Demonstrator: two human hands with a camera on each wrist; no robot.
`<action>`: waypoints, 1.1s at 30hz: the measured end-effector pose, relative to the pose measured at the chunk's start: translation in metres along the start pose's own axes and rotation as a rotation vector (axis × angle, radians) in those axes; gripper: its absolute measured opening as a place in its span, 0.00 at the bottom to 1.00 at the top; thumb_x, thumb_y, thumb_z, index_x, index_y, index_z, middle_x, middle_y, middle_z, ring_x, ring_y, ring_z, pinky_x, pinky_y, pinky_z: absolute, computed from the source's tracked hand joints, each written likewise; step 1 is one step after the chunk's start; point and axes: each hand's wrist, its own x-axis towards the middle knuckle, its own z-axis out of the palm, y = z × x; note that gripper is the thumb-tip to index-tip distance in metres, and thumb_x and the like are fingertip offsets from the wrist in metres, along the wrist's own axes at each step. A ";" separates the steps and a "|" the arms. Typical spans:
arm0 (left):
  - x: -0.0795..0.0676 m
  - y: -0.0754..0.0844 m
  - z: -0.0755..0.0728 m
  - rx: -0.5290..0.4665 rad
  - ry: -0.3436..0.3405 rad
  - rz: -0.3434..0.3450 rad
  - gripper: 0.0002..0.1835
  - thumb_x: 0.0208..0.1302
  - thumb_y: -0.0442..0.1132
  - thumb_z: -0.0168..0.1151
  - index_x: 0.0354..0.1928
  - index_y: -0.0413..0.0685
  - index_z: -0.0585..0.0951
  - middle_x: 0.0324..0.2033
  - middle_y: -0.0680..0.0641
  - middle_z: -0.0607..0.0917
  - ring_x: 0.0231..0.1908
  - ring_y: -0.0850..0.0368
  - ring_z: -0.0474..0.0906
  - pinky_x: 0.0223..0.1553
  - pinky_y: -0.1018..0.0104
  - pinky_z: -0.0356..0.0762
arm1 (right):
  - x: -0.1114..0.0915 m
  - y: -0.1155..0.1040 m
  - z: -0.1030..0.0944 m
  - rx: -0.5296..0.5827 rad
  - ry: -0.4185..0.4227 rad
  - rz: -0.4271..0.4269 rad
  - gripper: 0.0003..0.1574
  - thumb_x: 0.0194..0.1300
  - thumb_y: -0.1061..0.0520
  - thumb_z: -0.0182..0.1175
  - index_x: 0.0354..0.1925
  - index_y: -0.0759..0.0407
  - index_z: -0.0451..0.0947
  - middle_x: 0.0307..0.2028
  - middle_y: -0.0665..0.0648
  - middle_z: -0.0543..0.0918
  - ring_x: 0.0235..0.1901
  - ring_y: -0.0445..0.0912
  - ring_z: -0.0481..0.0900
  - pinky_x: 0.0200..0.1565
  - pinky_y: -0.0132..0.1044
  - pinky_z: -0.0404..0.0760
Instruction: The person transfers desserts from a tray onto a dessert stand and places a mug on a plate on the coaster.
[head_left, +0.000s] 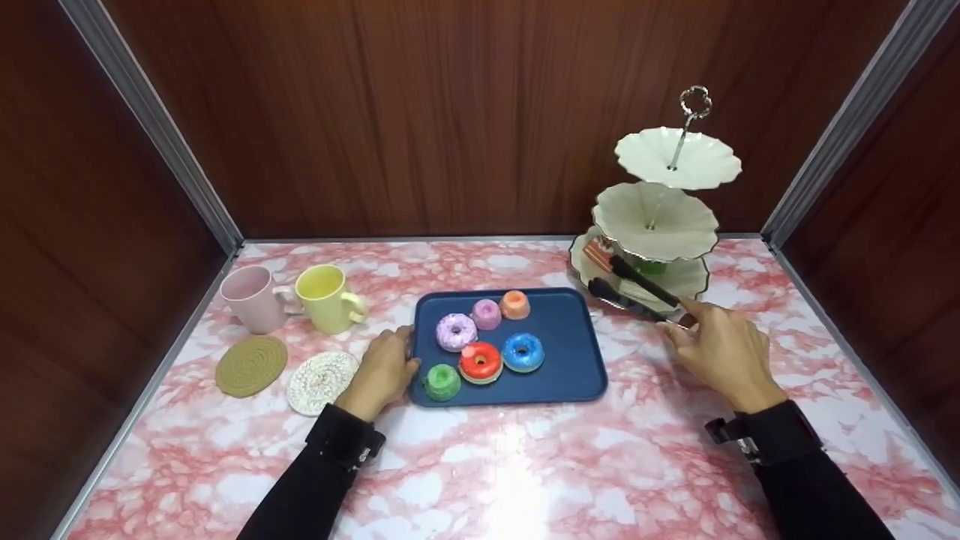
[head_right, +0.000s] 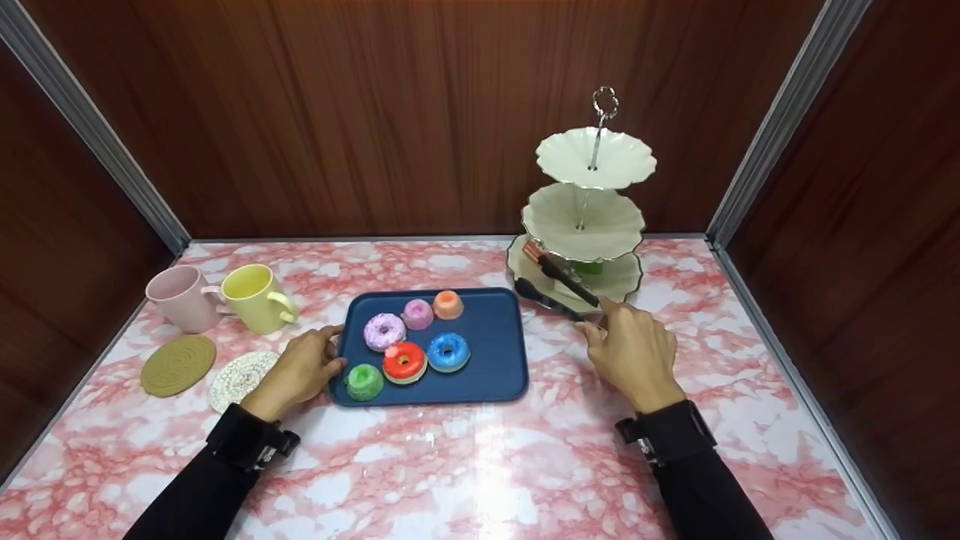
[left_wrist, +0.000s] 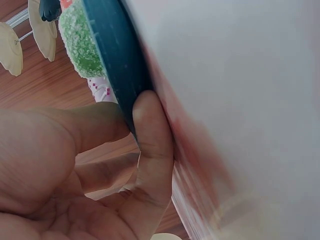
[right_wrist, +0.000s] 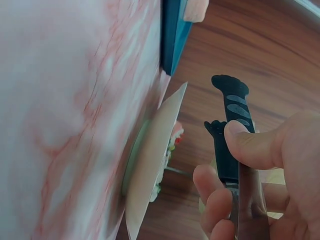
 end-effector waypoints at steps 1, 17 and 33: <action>0.000 0.000 0.000 0.002 0.003 0.001 0.30 0.54 0.36 0.65 0.61 0.42 0.70 0.38 0.41 0.77 0.43 0.45 0.75 0.51 0.54 0.74 | 0.000 -0.001 0.000 0.008 -0.015 -0.001 0.29 0.54 0.30 0.57 0.53 0.37 0.76 0.23 0.46 0.80 0.22 0.49 0.76 0.13 0.38 0.58; 0.000 0.001 0.000 -0.014 0.008 -0.003 0.30 0.53 0.35 0.65 0.61 0.42 0.70 0.36 0.42 0.77 0.42 0.46 0.75 0.50 0.54 0.74 | -0.004 -0.018 0.008 0.009 -0.112 -0.146 0.25 0.50 0.31 0.62 0.47 0.32 0.74 0.23 0.37 0.76 0.19 0.41 0.70 0.16 0.35 0.60; -0.001 0.000 0.001 -0.010 -0.005 -0.014 0.30 0.54 0.36 0.64 0.61 0.43 0.70 0.38 0.42 0.77 0.43 0.47 0.75 0.50 0.55 0.74 | -0.008 -0.026 0.011 0.003 -0.188 -0.263 0.28 0.46 0.24 0.59 0.48 0.23 0.73 0.25 0.29 0.74 0.22 0.36 0.71 0.21 0.34 0.64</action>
